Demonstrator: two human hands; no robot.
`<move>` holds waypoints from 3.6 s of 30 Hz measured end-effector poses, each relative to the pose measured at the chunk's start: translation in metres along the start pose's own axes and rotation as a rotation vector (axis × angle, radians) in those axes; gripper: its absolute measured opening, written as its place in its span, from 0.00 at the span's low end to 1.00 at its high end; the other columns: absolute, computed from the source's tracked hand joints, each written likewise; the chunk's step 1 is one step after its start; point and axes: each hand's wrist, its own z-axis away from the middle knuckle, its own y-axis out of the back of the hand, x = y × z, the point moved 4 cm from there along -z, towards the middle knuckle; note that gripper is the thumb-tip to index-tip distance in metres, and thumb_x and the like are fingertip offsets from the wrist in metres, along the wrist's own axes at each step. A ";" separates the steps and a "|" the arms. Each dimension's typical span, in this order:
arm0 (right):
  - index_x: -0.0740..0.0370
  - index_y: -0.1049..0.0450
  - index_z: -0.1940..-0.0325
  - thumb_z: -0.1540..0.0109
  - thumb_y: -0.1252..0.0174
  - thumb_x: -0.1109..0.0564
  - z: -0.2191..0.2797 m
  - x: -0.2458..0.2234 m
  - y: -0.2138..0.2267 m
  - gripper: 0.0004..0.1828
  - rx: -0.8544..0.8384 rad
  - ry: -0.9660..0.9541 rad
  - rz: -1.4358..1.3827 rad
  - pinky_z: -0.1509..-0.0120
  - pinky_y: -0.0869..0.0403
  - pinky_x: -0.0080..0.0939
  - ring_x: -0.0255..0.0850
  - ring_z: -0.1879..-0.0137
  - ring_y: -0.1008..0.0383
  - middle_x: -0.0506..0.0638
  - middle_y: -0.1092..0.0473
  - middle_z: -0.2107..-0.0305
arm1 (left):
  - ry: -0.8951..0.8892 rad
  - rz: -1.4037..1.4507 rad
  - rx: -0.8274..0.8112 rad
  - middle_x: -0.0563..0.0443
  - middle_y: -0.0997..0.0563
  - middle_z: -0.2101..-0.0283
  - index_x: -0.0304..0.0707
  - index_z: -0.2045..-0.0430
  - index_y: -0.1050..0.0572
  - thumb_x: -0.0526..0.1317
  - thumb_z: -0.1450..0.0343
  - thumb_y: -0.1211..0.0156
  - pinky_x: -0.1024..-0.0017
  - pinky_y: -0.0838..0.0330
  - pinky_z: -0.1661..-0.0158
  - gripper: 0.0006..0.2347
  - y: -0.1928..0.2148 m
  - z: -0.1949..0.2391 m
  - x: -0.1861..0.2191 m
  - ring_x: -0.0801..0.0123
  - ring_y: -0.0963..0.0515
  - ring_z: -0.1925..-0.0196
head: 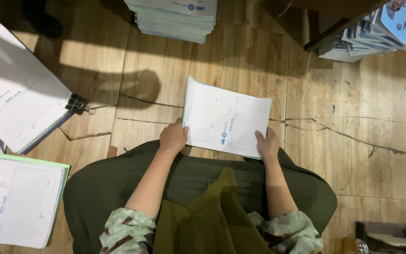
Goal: The person sits cross-legged on the floor and sorts through stacks of papers. They pick up a stack, flip through the pages, and place the papers onto a separate pile on the floor.
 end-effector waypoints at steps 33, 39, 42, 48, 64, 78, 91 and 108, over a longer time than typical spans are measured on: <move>0.51 0.30 0.33 0.41 0.42 0.65 0.016 -0.066 -0.002 0.31 0.010 0.475 0.115 0.35 0.28 0.48 0.54 0.41 0.28 0.53 0.26 0.47 | 0.016 0.160 -0.097 0.33 0.25 0.43 0.36 0.36 0.35 0.39 0.30 0.44 0.49 0.32 0.43 0.25 0.031 -0.001 -0.001 0.43 0.26 0.40; 0.63 0.40 0.30 0.42 0.33 0.44 0.011 -0.072 0.014 0.42 -0.177 -0.024 -0.128 0.31 0.34 0.56 0.56 0.33 0.36 0.65 0.35 0.41 | 0.036 0.277 -0.210 0.29 0.29 0.39 0.27 0.36 0.38 0.34 0.32 0.43 0.49 0.37 0.38 0.27 0.066 0.021 0.007 0.41 0.31 0.36; 0.56 0.45 0.26 0.39 0.35 0.50 -0.023 -0.055 0.008 0.41 -0.261 -0.324 -0.709 0.28 0.42 0.63 0.56 0.25 0.48 0.61 0.43 0.33 | 0.058 0.330 -0.250 0.27 0.30 0.39 0.26 0.36 0.38 0.33 0.32 0.43 0.47 0.38 0.38 0.27 0.069 0.025 0.004 0.38 0.32 0.36; 0.53 0.28 0.53 0.45 0.38 0.70 -0.043 -0.092 0.024 0.20 -0.105 -0.176 -0.935 0.44 0.30 0.39 0.43 0.48 0.26 0.45 0.29 0.58 | 0.080 0.331 -0.262 0.28 0.28 0.41 0.27 0.37 0.36 0.34 0.34 0.41 0.48 0.36 0.39 0.27 0.061 0.018 -0.005 0.39 0.30 0.37; 0.51 0.34 0.32 0.44 0.49 0.65 0.040 -0.134 -0.008 0.34 0.245 0.718 0.678 0.66 0.21 0.43 0.49 0.61 0.19 0.58 0.24 0.54 | -0.273 -0.031 0.280 0.28 0.18 0.61 0.29 0.37 0.35 0.25 0.32 0.47 0.62 0.24 0.70 0.24 0.050 0.032 0.059 0.48 0.17 0.71; 0.42 0.39 0.27 0.36 0.49 0.59 0.040 -0.129 0.002 0.32 0.041 0.499 0.325 0.51 0.26 0.58 0.63 0.57 0.23 0.59 0.24 0.54 | 0.001 -0.039 0.076 0.28 0.20 0.55 0.32 0.33 0.42 0.31 0.30 0.50 0.52 0.24 0.60 0.26 0.041 0.020 0.055 0.44 0.17 0.56; 0.54 0.34 0.31 0.34 0.46 0.48 0.032 -0.100 0.004 0.27 -0.129 0.158 0.162 0.38 0.28 0.50 0.52 0.42 0.26 0.58 0.27 0.47 | 0.042 -0.112 -0.033 0.26 0.31 0.38 0.32 0.31 0.47 0.32 0.29 0.53 0.48 0.29 0.48 0.27 0.061 0.033 0.064 0.41 0.23 0.45; 0.63 0.26 0.43 0.38 0.40 0.61 0.067 -0.134 0.060 0.18 -0.004 0.100 -0.976 0.41 0.29 0.48 0.40 0.49 0.26 0.55 0.25 0.57 | -0.257 1.120 0.099 0.52 0.24 0.44 0.44 0.38 0.32 0.40 0.26 0.43 0.63 0.34 0.41 0.20 0.051 0.020 0.015 0.72 0.29 0.46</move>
